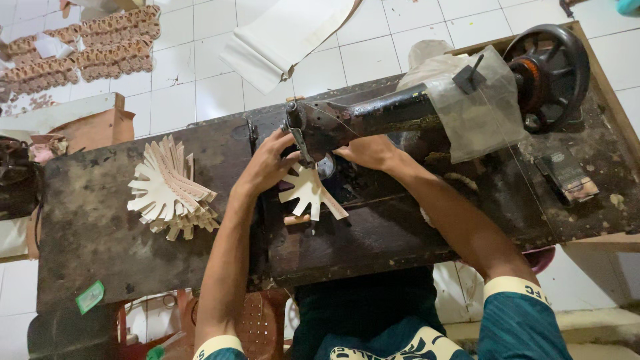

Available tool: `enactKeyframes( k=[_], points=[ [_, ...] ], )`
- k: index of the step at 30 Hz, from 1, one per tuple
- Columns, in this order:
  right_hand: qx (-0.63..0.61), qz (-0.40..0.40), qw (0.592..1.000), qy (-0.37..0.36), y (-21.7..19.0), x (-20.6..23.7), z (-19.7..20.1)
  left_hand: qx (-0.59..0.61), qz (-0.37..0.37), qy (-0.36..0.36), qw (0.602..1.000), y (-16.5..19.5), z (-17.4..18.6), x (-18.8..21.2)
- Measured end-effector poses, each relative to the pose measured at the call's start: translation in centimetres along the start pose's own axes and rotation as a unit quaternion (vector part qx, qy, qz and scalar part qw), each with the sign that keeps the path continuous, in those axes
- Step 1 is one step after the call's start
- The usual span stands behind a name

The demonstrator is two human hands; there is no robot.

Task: The person sits at a treadle sewing machine stitching cut leather sandal upper pieces, guiding the pieces under the needle and stacking finished pieces on the table. They then walk across the room, handle small items while sitting on the floor, and return to the machine to continue stitching.

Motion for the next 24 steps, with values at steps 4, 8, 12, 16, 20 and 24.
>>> enactKeyframes(
  k=[4,8,12,16,20,24],
  points=[
    [0.001,0.042,0.998,0.053,-0.7,0.6,0.1,0.001,0.019,-0.033,0.999,-0.5,0.2,-0.3],
    [0.037,0.087,0.995,0.02,-1.0,0.5,0.1,-0.028,0.053,-0.049,0.997,-0.9,-0.4,-0.5],
    [0.016,0.07,0.997,-0.012,-1.2,0.7,0.8,0.012,0.032,-0.03,0.999,-0.8,-0.9,-0.2],
    [0.014,0.049,0.999,-0.012,-2.1,1.6,2.3,0.067,-0.005,0.007,0.998,-0.6,-0.9,0.1],
    [-0.007,0.213,0.939,0.27,-3.5,3.0,4.6,0.037,0.006,0.017,0.999,-0.7,-0.9,0.1],
    [-0.038,0.238,0.917,0.317,-4.0,3.3,5.4,-0.01,0.047,0.052,0.997,-0.8,-0.9,0.6]
  ],
)
Point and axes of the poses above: each hand's wrist, its own x-axis away from the middle knuckle, its own z-axis out of the back of the hand, y = z × x, the point moved 1 cm from there along -x, towards the middle knuckle, and after that the axes turned 3 degrees about y, right-handed, at the moved point
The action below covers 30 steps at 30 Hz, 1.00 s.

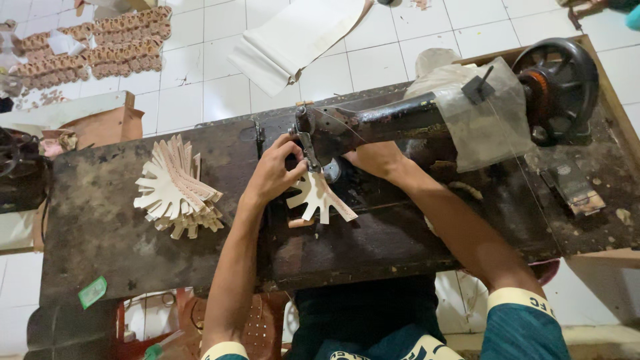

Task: The person sits at a treadle sewing machine stitching cut leather sandal upper pieces, guiding the pieces under the needle and stacking finished pieces on the table. They then walk across the room, handle small items while sitting on the floor, and return to the machine to continue stitching.

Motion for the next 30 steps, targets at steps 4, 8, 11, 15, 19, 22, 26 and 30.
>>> enactKeyframes(
  k=[4,8,11,15,19,22,26,30],
  points=[
    [0.031,-0.165,0.961,-0.219,0.8,0.8,-2.3,-0.002,-0.033,0.042,0.999,0.3,0.0,0.7],
    [0.031,-0.079,0.985,-0.149,2.1,2.0,-4.5,-0.007,0.002,0.06,0.998,0.4,-0.3,0.8],
    [0.059,-0.11,0.97,-0.211,3.5,2.6,-5.7,-0.014,-0.021,0.065,0.998,-0.3,-0.5,0.8],
    [0.091,-0.164,0.93,-0.315,4.9,3.5,-7.0,0.003,-0.018,0.033,0.999,-1.7,-1.1,0.6],
    [0.102,-0.151,0.912,-0.368,6.0,4.3,-8.3,0.047,0.04,-0.018,0.998,-2.5,-1.7,0.3],
    [0.09,-0.121,0.955,-0.257,6.8,4.4,-8.5,0.032,0.071,-0.054,0.995,-2.3,-1.3,-0.1],
    [0.116,-0.149,0.938,-0.291,6.8,3.8,-7.2,0.027,-0.035,-0.06,0.997,-1.4,-0.3,-0.6],
    [0.071,-0.118,0.978,-0.156,4.1,2.5,-4.3,0.005,-0.057,-0.08,0.995,-0.8,-0.1,-1.2]
  ],
)
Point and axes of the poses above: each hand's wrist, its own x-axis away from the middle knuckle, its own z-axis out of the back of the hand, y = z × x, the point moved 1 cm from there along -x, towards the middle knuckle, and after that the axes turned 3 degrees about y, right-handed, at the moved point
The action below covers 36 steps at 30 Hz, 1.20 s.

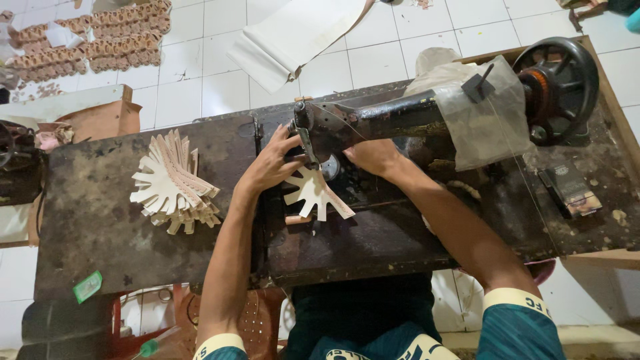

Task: The person sits at a treadle sewing machine stitching cut leather sandal upper pieces, guiding the pieces under the needle and stacking finished pieces on the table. They then walk across the room, handle small items while sitting on the floor, and return to the machine to continue stitching.

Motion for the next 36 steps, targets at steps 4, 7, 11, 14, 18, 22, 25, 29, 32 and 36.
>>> enactKeyframes(
  k=[4,7,11,14,18,22,25,29,32,36],
  points=[
    [0.009,0.179,0.956,0.231,-3.4,0.4,3.6,-0.026,0.012,0.025,0.999,1.2,0.0,0.3],
    [-0.062,0.098,0.986,0.119,-4.2,-0.2,4.8,-0.058,0.058,0.142,0.986,3.8,-0.5,2.0],
    [-0.037,0.088,0.988,0.125,-3.4,-0.3,4.2,-0.092,0.056,0.245,0.963,9.0,-2.8,5.7],
    [0.007,0.128,0.979,0.162,-2.0,0.2,2.2,-0.135,0.066,0.174,0.973,11.4,-4.3,7.3],
    [0.104,0.168,0.971,0.135,0.5,0.3,-0.1,-0.186,0.015,0.201,0.962,11.8,-4.2,8.1],
    [0.165,0.004,0.98,-0.11,1.3,-0.1,0.3,-0.195,0.019,0.178,0.964,11.1,-3.8,8.3],
    [0.048,-0.007,0.997,-0.064,-0.8,0.8,3.2,-0.204,0.014,0.186,0.961,10.8,-3.8,8.4],
    [-0.015,0.081,0.993,-0.087,-5.6,2.6,6.6,-0.197,-0.008,0.194,0.961,10.5,-3.7,8.5],
    [-0.072,0.204,0.976,0.014,-8.4,3.2,7.8,-0.244,-0.023,0.169,0.955,10.4,-3.4,8.4],
    [-0.008,0.227,0.974,0.018,-9.6,3.8,7.2,-0.218,-0.021,0.168,0.961,10.3,-3.1,8.4]
  ],
)
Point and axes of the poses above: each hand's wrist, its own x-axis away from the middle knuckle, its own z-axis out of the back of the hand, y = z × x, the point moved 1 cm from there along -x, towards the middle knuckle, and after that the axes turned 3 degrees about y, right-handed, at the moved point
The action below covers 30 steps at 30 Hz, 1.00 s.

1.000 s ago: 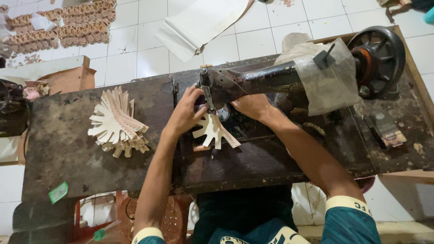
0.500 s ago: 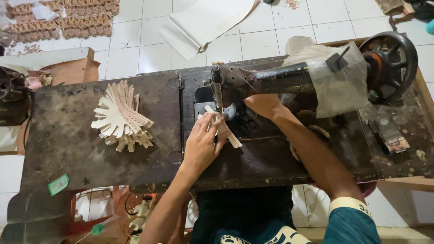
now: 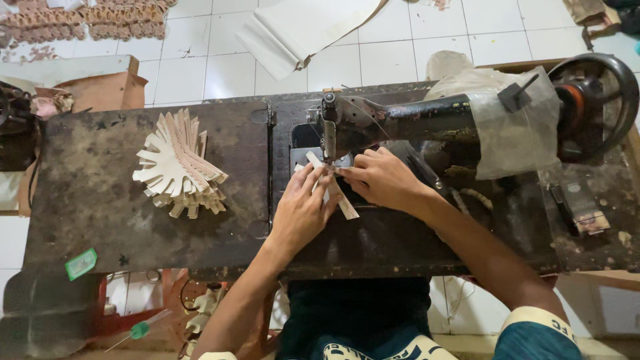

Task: The person sits at a treadle sewing machine stitching cut leather sandal upper pieces, guiding the pieces under the needle and stacking finished pieces on the table. They then walk across the room, handle small items while sitting on the floor, and return to the machine to continue stitching.

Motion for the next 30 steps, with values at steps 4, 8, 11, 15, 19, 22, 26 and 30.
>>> enactKeyframes(
  k=[4,8,11,15,19,22,26,30],
  points=[
    [0.017,0.015,1.0,0.001,0.3,0.6,-0.9,0.044,0.011,0.009,0.999,-0.1,0.0,0.3],
    [0.001,0.001,1.0,0.005,0.6,0.8,-1.2,0.071,0.035,0.01,0.997,-0.3,-0.3,0.4],
    [0.004,-0.004,1.0,-0.001,0.7,0.9,-1.3,0.079,0.055,0.001,0.995,-0.6,-0.4,0.2],
    [0.008,-0.007,1.0,-0.006,0.7,0.9,-1.3,0.049,0.077,-0.031,0.995,-0.9,-0.4,-0.1],
    [0.009,-0.007,1.0,-0.001,0.8,1.0,-1.2,0.054,0.093,-0.03,0.994,-1.3,-0.5,-0.4],
    [0.013,-0.01,1.0,-0.018,0.9,1.1,-1.0,0.067,0.086,-0.056,0.992,-2.1,-0.8,-0.9],
    [0.002,0.008,1.0,0.0,1.0,1.1,-0.8,0.061,0.073,-0.108,0.99,-3.5,-1.2,-1.6],
    [0.007,0.016,1.0,-0.002,1.0,1.1,-0.8,0.062,0.049,-0.129,0.989,-4.3,-1.3,-2.1]
  ],
)
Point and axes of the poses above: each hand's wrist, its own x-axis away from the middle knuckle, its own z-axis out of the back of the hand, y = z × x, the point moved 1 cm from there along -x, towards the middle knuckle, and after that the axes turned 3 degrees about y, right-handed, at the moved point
